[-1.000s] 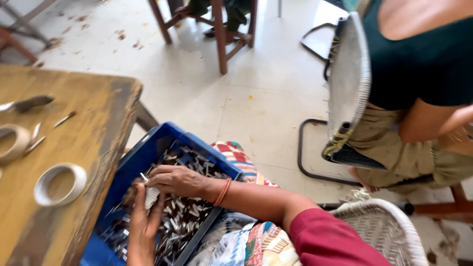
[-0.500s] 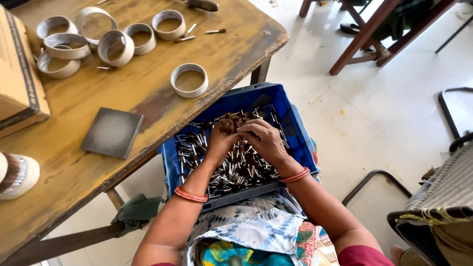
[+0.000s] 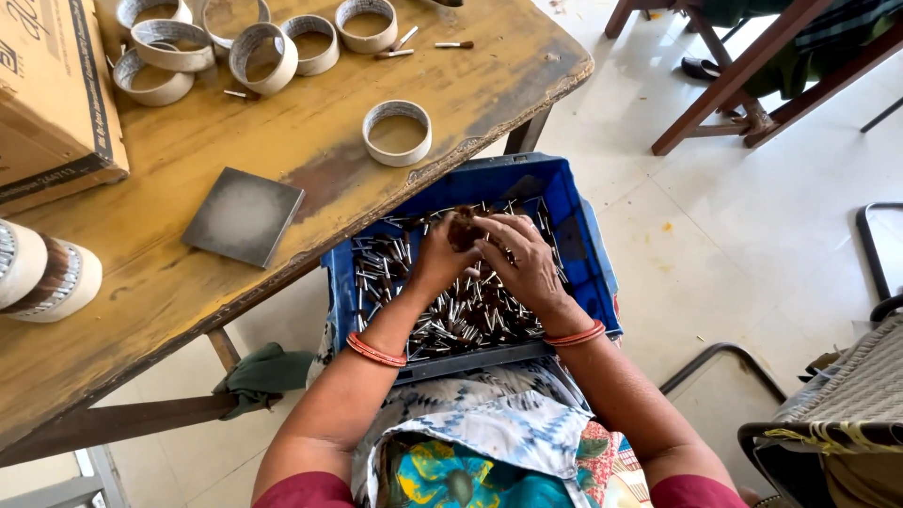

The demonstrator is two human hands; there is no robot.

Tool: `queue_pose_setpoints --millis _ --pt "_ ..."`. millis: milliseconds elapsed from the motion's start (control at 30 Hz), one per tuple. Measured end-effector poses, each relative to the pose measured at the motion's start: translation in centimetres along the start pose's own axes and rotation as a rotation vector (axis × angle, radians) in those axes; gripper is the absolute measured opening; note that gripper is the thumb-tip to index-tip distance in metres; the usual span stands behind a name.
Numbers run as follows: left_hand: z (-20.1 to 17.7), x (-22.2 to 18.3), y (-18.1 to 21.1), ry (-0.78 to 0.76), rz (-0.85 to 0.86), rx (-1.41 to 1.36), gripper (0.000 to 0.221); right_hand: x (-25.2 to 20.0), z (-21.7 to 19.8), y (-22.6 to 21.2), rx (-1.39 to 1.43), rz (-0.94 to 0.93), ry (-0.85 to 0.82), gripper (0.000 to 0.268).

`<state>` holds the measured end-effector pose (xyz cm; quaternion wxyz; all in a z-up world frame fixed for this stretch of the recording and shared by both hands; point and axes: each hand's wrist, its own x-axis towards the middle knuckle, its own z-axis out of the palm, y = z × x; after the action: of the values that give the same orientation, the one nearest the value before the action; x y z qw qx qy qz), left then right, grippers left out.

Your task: Assembling and finishing shaving brushes by inserting bristles and preparing components.

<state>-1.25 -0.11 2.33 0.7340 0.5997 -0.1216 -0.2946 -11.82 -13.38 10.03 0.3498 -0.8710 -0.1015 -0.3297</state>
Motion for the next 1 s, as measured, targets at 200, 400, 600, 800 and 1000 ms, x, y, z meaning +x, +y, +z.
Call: queue_pose_setpoints --millis 200,400,600,800,1000 --pt "0.2 0.1 -0.4 0.077 0.291 0.507 0.045 -0.9 0.6 1.5 -0.063 -0.049 -0.123 0.022" --pt "-1.0 2.2 -4.0 0.064 0.331 0.3 0.031 -0.9 0.1 0.7 -0.035 -0.083 -0.097 0.021" --pt "-1.1 1.0 -1.7 -0.204 -0.17 -0.593 0.026 -1.0 0.4 1.6 -0.08 -0.004 0.032 0.017" --pt "-2.5 2.5 -4.6 -0.097 -0.165 -0.523 0.038 0.0 0.3 0.0 -0.037 -0.066 -0.139 0.056" --pt "-0.3 0.2 -3.0 -0.298 -0.279 -0.311 0.054 -1.0 1.4 2.0 0.042 0.185 -0.495 0.087"
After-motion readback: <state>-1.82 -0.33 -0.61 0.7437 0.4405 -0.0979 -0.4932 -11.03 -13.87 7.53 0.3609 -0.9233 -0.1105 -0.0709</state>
